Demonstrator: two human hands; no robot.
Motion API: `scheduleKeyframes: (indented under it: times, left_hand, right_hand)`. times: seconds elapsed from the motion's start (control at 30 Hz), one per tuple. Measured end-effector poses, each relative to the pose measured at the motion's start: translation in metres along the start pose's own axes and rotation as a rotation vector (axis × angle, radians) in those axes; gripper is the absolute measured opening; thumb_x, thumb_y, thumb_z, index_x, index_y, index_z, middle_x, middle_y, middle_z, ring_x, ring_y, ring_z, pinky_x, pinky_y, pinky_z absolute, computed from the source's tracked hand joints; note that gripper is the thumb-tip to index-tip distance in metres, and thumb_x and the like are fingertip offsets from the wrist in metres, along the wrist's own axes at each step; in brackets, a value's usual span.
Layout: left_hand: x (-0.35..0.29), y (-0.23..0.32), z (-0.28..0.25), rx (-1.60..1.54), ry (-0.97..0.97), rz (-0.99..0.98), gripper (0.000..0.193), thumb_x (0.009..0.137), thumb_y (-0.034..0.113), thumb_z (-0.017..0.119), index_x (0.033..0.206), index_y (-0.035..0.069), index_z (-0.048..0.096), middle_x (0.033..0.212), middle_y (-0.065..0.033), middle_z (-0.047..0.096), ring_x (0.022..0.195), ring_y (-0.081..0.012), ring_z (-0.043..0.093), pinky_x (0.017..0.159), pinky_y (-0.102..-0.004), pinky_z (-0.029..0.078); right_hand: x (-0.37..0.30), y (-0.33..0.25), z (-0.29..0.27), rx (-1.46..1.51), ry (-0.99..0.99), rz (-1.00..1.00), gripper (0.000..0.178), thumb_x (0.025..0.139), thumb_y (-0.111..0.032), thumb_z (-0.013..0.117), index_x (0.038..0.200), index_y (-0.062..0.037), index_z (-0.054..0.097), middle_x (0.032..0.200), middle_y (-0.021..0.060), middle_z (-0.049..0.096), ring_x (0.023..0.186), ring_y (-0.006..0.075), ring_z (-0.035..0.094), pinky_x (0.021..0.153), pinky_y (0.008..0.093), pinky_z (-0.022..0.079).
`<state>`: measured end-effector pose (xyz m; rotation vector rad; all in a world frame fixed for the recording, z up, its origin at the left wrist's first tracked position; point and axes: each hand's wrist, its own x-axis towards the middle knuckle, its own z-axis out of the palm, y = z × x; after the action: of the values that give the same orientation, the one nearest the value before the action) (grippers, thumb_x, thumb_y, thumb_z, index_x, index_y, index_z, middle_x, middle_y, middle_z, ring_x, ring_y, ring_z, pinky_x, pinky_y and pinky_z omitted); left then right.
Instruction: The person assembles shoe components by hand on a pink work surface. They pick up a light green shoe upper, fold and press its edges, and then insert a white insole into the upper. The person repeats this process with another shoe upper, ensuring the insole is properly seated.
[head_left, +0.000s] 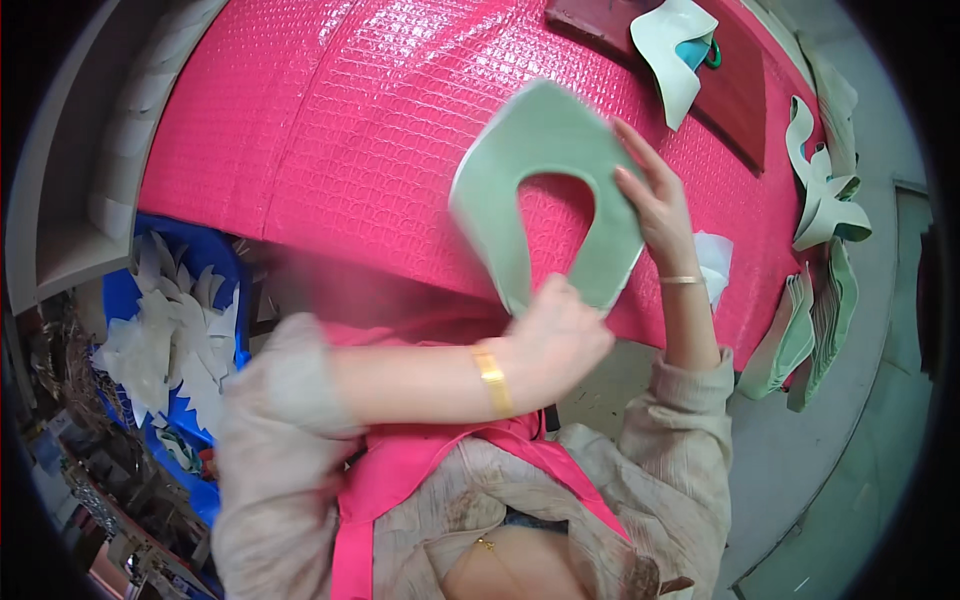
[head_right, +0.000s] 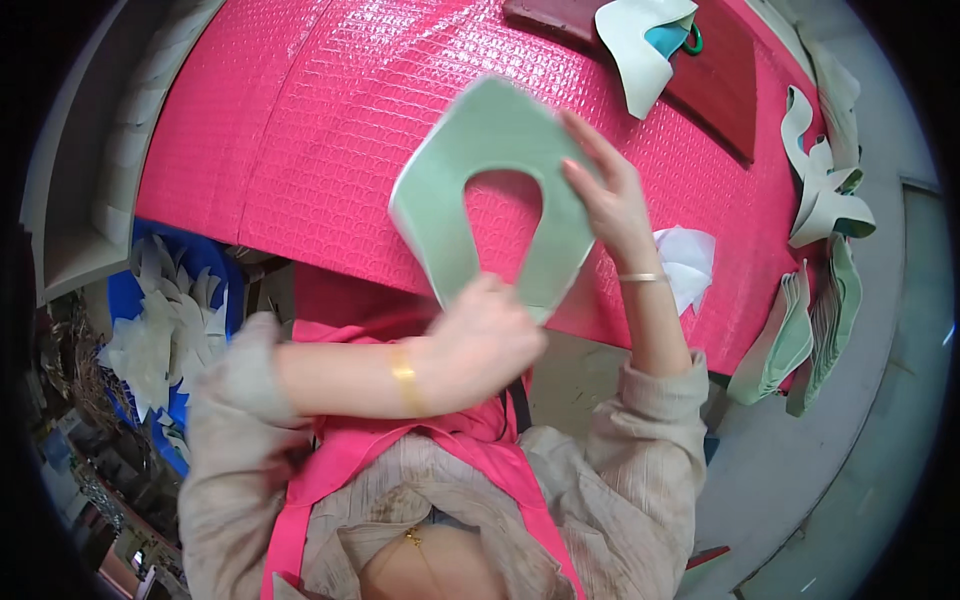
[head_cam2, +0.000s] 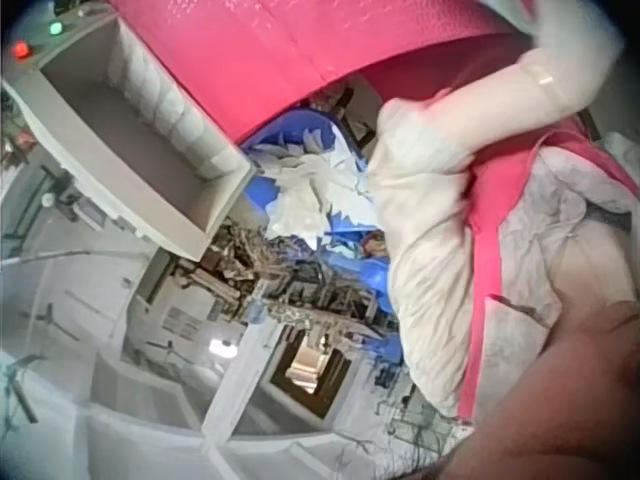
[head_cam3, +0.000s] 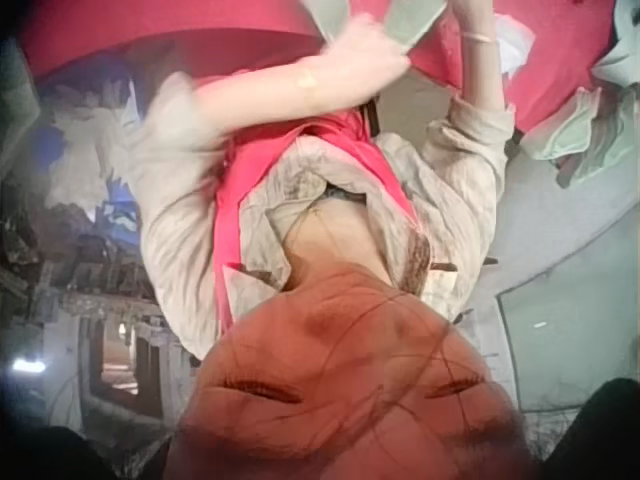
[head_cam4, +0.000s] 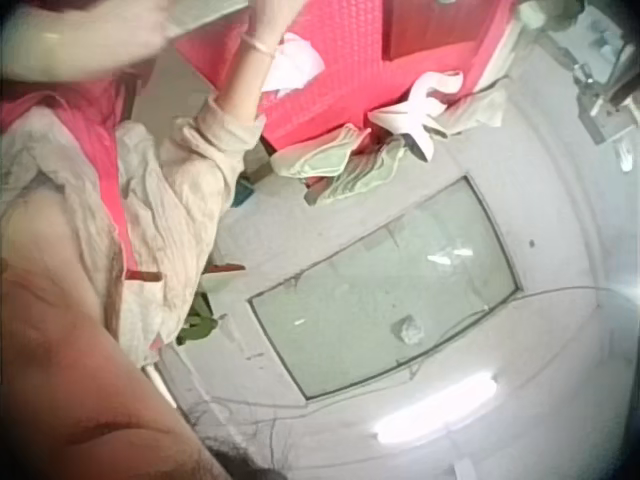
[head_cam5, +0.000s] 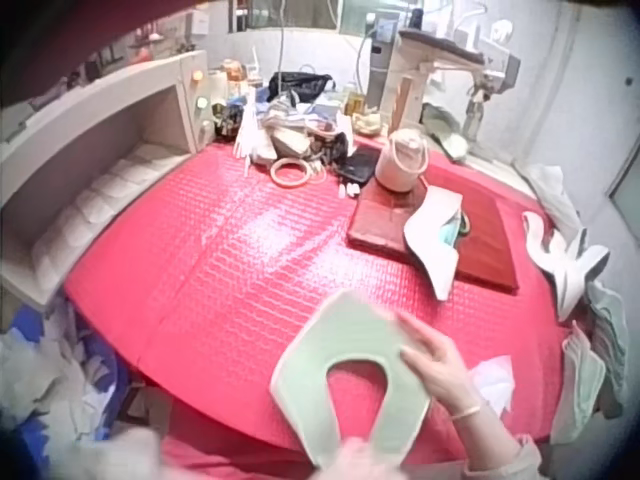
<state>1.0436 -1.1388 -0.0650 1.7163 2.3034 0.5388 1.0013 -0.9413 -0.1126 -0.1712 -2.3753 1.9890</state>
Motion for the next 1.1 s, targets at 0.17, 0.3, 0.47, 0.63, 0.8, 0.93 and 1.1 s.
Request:
scheduleKeyframes:
  times: [0.17,0.3,0.47,0.63,0.8,0.93,1.1]
  left_hand:
    - [-0.067,-0.083,-0.039,0.459,0.036,0.027,0.015,0.066,0.009,0.054,0.074,-0.001,0.060,0.079,-0.0114,0.057,0.086,-0.0222,0.057,0.101,-0.0381,0.032]
    - [-0.109,-0.101,0.006,0.592,0.028,0.037,0.027,0.071,0.012,0.051,0.092,-0.001,0.062,0.091,-0.0087,0.060,0.103,-0.0191,0.055,0.107,-0.0441,0.026]
    - [-0.133,-0.106,-0.002,0.409,0.155,0.043,0.028,0.070,0.011,0.053,0.094,0.001,0.064,0.095,-0.0063,0.062,0.099,-0.0158,0.057,0.105,-0.0494,0.030]
    - [-0.135,-0.108,0.001,0.448,0.108,0.073,0.028,0.070,0.011,0.053,0.095,0.003,0.064,0.094,-0.0023,0.062,0.095,-0.0105,0.058,0.106,-0.0480,0.029]
    - [-0.125,-0.104,-0.006,0.440,0.031,0.056,0.027,0.071,0.013,0.053,0.093,0.004,0.064,0.095,-0.0018,0.061,0.097,-0.0102,0.056,0.107,-0.0469,0.028]
    - [-0.103,-0.107,0.005,0.546,0.223,-0.014,0.021,0.071,0.012,0.052,0.088,0.006,0.062,0.091,-0.0025,0.059,0.096,-0.0131,0.055,0.106,-0.0480,0.027]
    - [-0.103,-0.119,-0.064,0.024,-0.116,0.111,0.019,0.069,0.009,0.058,0.088,0.007,0.063,0.068,-0.0007,0.053,0.080,-0.0161,0.053,0.098,-0.0456,0.033]
  right_hand:
    - [-0.056,-0.020,0.014,-0.789,0.000,0.237,0.042,0.080,-0.004,0.055,0.122,-0.0056,0.052,0.102,0.0146,0.057,0.090,0.0199,0.059,0.075,0.0300,0.048]
    - [-0.053,-0.019,0.088,-0.621,-0.197,-0.455,0.041,0.077,-0.017,0.062,0.115,-0.0072,0.054,0.109,0.0133,0.055,0.100,0.0292,0.055,0.081,0.0376,0.046]
    - [-0.029,0.005,0.119,-0.770,-0.369,-0.665,0.047,0.079,-0.027,0.060,0.122,-0.0095,0.051,0.130,0.0099,0.046,0.123,0.0221,0.042,0.099,0.0412,0.033]
    - [-0.050,0.000,0.113,-0.786,-0.505,-0.508,0.041,0.082,-0.024,0.057,0.121,-0.0089,0.052,0.126,0.0116,0.049,0.122,0.0279,0.041,0.101,0.0427,0.031]
    - [-0.076,-0.007,0.108,-0.949,-0.581,-0.459,0.048,0.085,-0.023,0.049,0.130,-0.0105,0.043,0.131,0.0106,0.044,0.123,0.0274,0.040,0.101,0.0438,0.030]
    - [-0.062,-0.015,0.091,-0.741,-0.597,-0.352,0.041,0.086,-0.022,0.048,0.126,-0.0125,0.047,0.134,0.0042,0.042,0.124,0.0234,0.039,0.104,0.0431,0.025]
    - [-0.063,-0.022,0.023,-0.959,-0.448,-0.213,0.035,0.086,-0.023,0.050,0.118,-0.0095,0.054,0.122,0.0078,0.053,0.118,0.0265,0.045,0.097,0.0387,0.035]
